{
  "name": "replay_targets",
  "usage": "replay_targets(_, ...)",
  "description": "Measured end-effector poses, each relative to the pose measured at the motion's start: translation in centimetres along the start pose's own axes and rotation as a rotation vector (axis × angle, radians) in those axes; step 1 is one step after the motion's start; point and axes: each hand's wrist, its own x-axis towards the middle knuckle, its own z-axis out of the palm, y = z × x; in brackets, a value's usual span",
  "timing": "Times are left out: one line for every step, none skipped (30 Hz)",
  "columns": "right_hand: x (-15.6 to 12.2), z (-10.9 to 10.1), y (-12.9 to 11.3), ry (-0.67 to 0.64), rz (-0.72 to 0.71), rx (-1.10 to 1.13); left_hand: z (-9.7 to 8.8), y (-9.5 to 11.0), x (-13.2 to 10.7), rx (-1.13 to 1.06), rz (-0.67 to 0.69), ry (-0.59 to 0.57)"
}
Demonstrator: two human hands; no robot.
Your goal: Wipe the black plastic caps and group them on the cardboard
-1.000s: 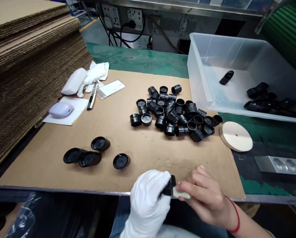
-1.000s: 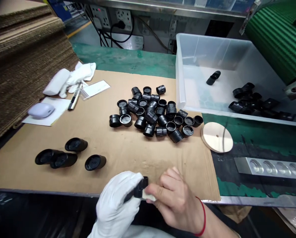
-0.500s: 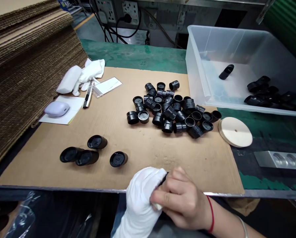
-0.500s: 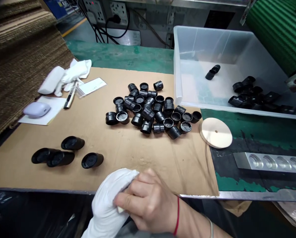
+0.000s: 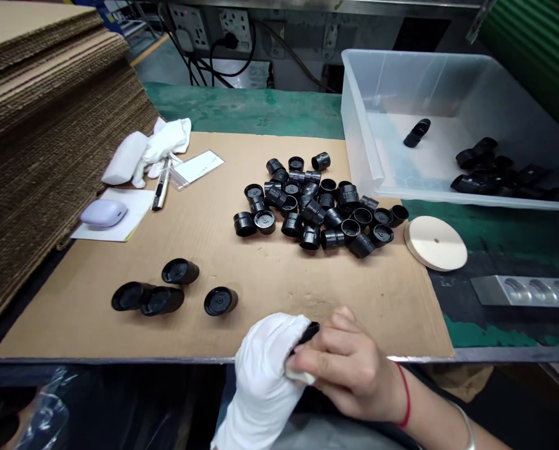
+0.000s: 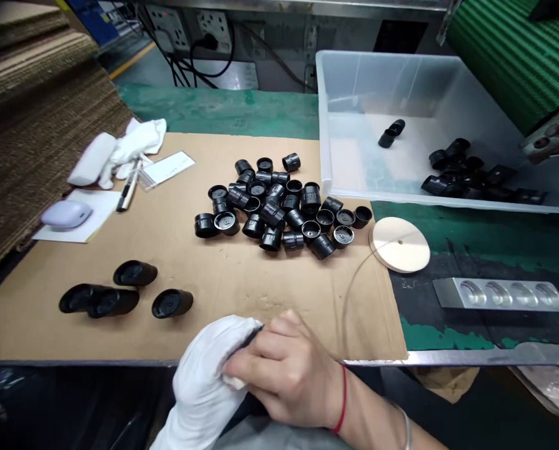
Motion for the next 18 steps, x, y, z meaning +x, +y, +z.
replay_targets(-0.5, -0.3, 0.2, 0.007, 0.025, -0.012, 0.0, 0.1, 0.1, 0.005, 0.021, 0.013)
replay_targets(-1.1, -0.8, 0.5, 0.001, 0.056, -0.039, -0.1, 0.2, 0.2, 0.01, 0.037, 0.021)
replay_targets(-1.8, -1.3, 0.7, -0.012, 0.089, -0.072, -0.1, 0.3, 0.3, 0.016, 0.046, 0.023)
replay_targets(-2.5, -1.8, 0.9, -0.027, 0.124, -0.094, -0.1, 0.4, 0.5, 0.026, 0.045, 0.019)
replay_targets(-3.0, -2.3, 0.9, -0.031, 0.159, -0.091, -0.2, 0.4, 0.6, 0.032, 0.045, 0.011)
replay_targets(-3.4, -2.6, 0.9, -0.017, 0.193, -0.064, -0.2, 0.5, 0.7, 0.03, 0.047, -0.002)
replay_targets(-3.6, -2.8, 0.7, 0.014, 0.225, -0.019, -0.2, 0.5, 0.7, 0.02, 0.053, -0.028)
replay_targets(-3.7, -2.9, 0.6, 0.059, 0.252, 0.03, -0.2, 0.6, 0.7, 0.007, 0.062, -0.055)
replay_targets(-3.7, -2.8, 0.4, 0.104, 0.272, 0.068, -0.2, 0.6, 0.7, 0.002, 0.072, -0.075)
replay_targets(-3.6, -2.7, 0.2, 0.136, 0.285, 0.091, -0.2, 0.7, 0.6, 0.005, 0.079, -0.088)
replay_targets(-3.6, -2.5, 0.1, 0.152, 0.292, 0.105, -0.2, 0.8, 0.6, 0.016, 0.082, -0.091)
replay_targets(-3.6, -2.2, 0.0, 0.154, 0.294, 0.11, -0.2, 0.9, 0.5, 0.034, 0.078, -0.085)
replay_targets(-3.6, -2.1, 0.0, 0.148, 0.297, 0.11, -0.2, 1.0, 0.5, 0.052, 0.071, -0.072)
replay_targets(-3.8, -2.0, 0.0, 0.141, 0.3, 0.104, -0.2, 1.0, 0.5, 0.065, 0.06, -0.058)
replay_targets(-4.0, -2.0, 0.0, 0.135, 0.303, 0.096, -0.2, 1.1, 0.4, 0.069, 0.048, -0.047)
replay_targets(-4.1, -2.0, 0.1, 0.133, 0.305, 0.086, -0.3, 1.1, 0.4, 0.067, 0.036, -0.04)
replay_targets(-4.3, -2.1, 0.2, 0.131, 0.303, 0.078, -0.3, 1.1, 0.3, 0.062, 0.024, -0.034)
replay_targets(-4.2, -2.1, 0.2, 0.121, 0.293, 0.075, -0.3, 1.0, 0.2, 0.056, 0.009, -0.025)
